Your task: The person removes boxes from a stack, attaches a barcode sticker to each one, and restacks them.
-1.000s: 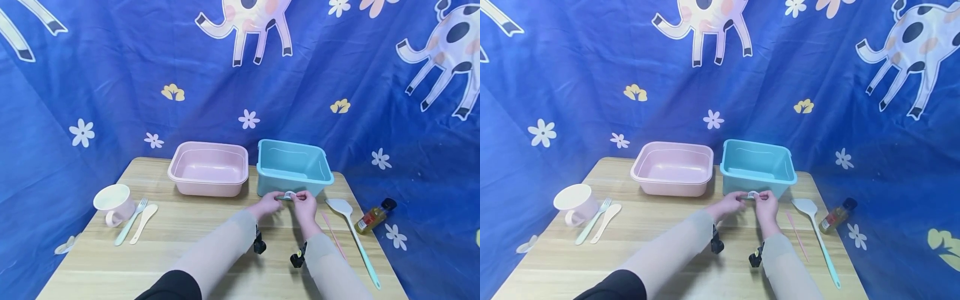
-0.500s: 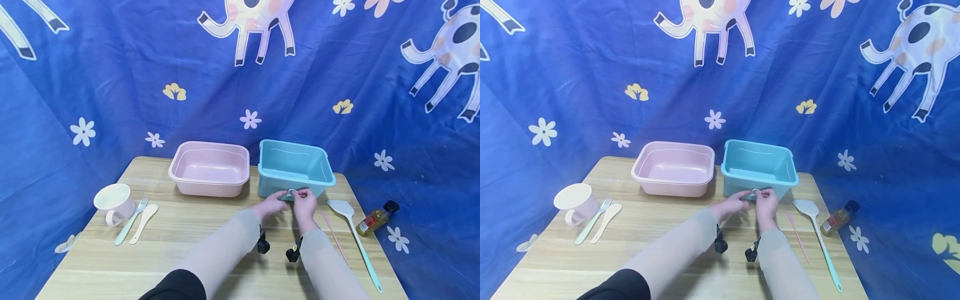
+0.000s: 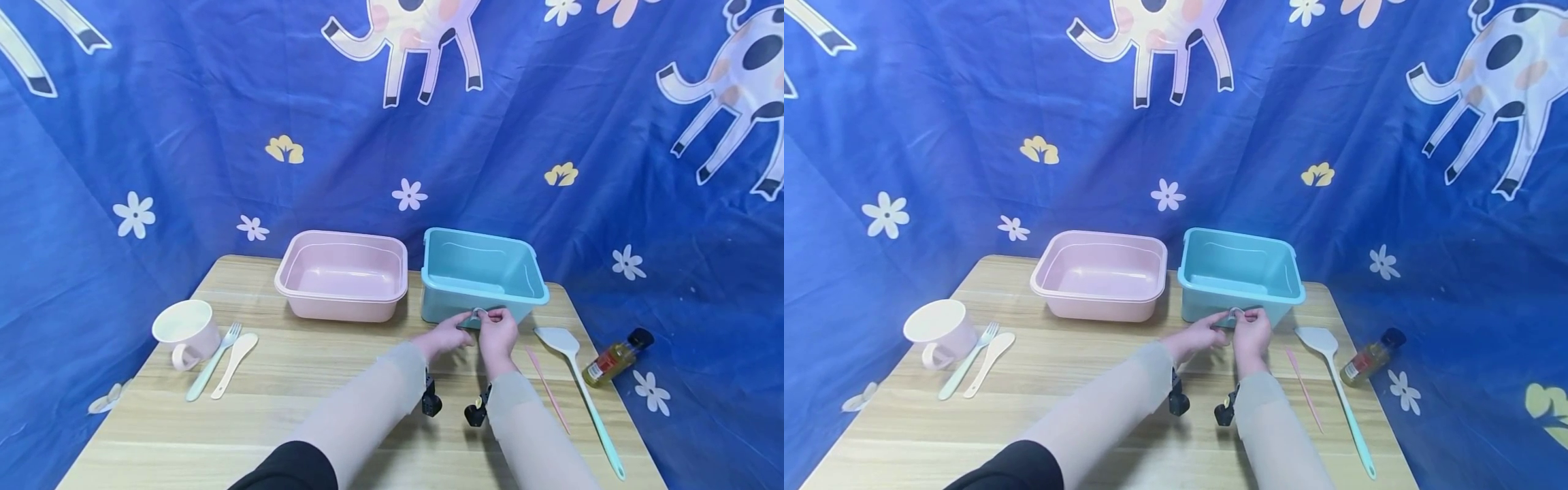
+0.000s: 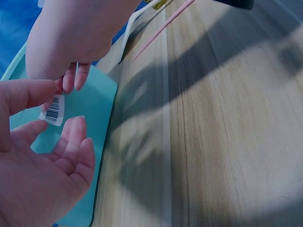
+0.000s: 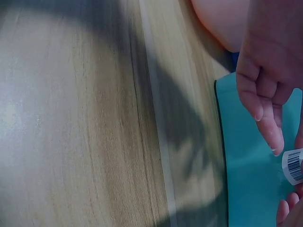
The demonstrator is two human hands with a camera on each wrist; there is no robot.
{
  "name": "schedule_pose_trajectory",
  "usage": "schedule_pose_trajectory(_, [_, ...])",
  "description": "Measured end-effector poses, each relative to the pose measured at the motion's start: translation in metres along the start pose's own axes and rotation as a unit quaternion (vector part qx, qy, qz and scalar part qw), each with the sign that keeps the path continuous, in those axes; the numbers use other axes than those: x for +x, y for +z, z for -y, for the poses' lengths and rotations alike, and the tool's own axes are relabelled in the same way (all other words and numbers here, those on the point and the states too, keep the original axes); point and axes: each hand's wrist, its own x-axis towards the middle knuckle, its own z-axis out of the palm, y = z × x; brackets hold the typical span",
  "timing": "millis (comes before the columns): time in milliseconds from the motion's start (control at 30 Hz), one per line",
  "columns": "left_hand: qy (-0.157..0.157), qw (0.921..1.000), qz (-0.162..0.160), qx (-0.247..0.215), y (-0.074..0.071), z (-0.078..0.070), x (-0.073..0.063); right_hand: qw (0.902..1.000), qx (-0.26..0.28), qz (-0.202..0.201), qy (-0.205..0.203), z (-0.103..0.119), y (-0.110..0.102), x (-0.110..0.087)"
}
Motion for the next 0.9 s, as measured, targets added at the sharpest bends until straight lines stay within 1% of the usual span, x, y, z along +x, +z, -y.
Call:
schedule_pose_trajectory(267, [-0.002, 1.0, 0.0, 0.005, -0.0009, 0.0012, 0.0002, 0.9999, -0.01, -0.001, 0.01, -0.0003, 0.0022, 0.0005])
schedule_pose_trajectory(533, [-0.009, 0.9999, 0.007, -0.009, -0.002, 0.0043, 0.0056, 0.9998, -0.01, -0.002, 0.016, -0.0002, 0.0027, 0.0013])
schedule_pose_trajectory(900, [-0.007, 0.9998, -0.006, -0.018, -0.0016, 0.0054, 0.005, 0.9999, -0.012, -0.008, 0.008, -0.0019, 0.0034, 0.0039])
